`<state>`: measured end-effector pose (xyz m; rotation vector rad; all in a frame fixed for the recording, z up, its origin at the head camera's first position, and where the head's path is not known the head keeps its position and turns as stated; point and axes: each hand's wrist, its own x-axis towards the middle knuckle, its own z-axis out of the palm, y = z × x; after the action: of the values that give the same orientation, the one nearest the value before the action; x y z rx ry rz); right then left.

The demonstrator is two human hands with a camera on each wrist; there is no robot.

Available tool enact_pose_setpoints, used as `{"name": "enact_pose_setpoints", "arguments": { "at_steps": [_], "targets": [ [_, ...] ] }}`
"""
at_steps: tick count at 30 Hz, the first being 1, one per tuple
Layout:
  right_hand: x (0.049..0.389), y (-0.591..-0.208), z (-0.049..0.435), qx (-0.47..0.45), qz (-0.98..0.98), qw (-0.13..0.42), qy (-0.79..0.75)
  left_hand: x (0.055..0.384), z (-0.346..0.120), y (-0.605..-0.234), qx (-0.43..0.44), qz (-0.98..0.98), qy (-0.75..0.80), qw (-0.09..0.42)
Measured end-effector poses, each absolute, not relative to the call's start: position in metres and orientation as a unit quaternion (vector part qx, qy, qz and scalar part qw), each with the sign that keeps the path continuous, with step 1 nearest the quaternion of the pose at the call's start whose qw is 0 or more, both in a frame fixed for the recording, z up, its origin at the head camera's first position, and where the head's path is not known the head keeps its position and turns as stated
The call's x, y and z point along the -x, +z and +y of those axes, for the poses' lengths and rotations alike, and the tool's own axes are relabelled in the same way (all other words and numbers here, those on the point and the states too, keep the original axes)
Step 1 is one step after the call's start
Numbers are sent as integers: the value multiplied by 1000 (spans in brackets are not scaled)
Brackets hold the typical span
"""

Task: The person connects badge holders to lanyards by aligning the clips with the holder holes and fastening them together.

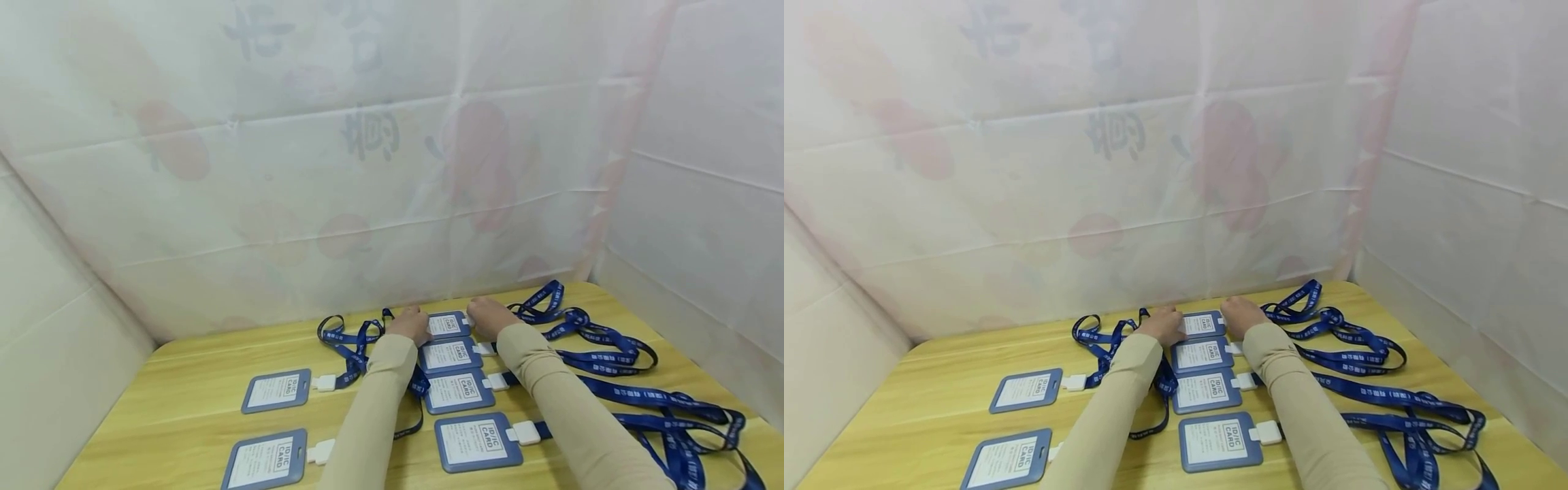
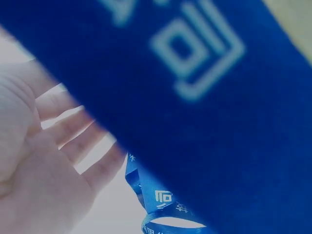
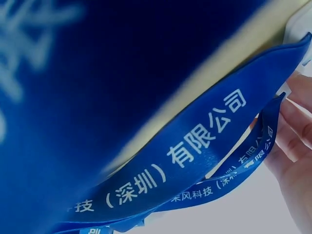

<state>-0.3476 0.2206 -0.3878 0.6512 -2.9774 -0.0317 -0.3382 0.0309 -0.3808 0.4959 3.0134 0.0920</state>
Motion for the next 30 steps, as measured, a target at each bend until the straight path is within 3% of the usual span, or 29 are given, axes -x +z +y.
{"name": "enact_pose_setpoints", "arguments": {
  "at_steps": [11, 23, 30],
  "targets": [
    [344, -384, 227, -210, -977, 49, -7, 327, 25, -367, -188, 981, 40, 26],
    [336, -367, 223, -179, -980, 15, 89, 310, 8, -347, -250, 967, 33, -20],
    [324, -363, 224, -180, -978, 34, 104, 294, -4, -344, -244, 967, 64, -10]
  ]
}}
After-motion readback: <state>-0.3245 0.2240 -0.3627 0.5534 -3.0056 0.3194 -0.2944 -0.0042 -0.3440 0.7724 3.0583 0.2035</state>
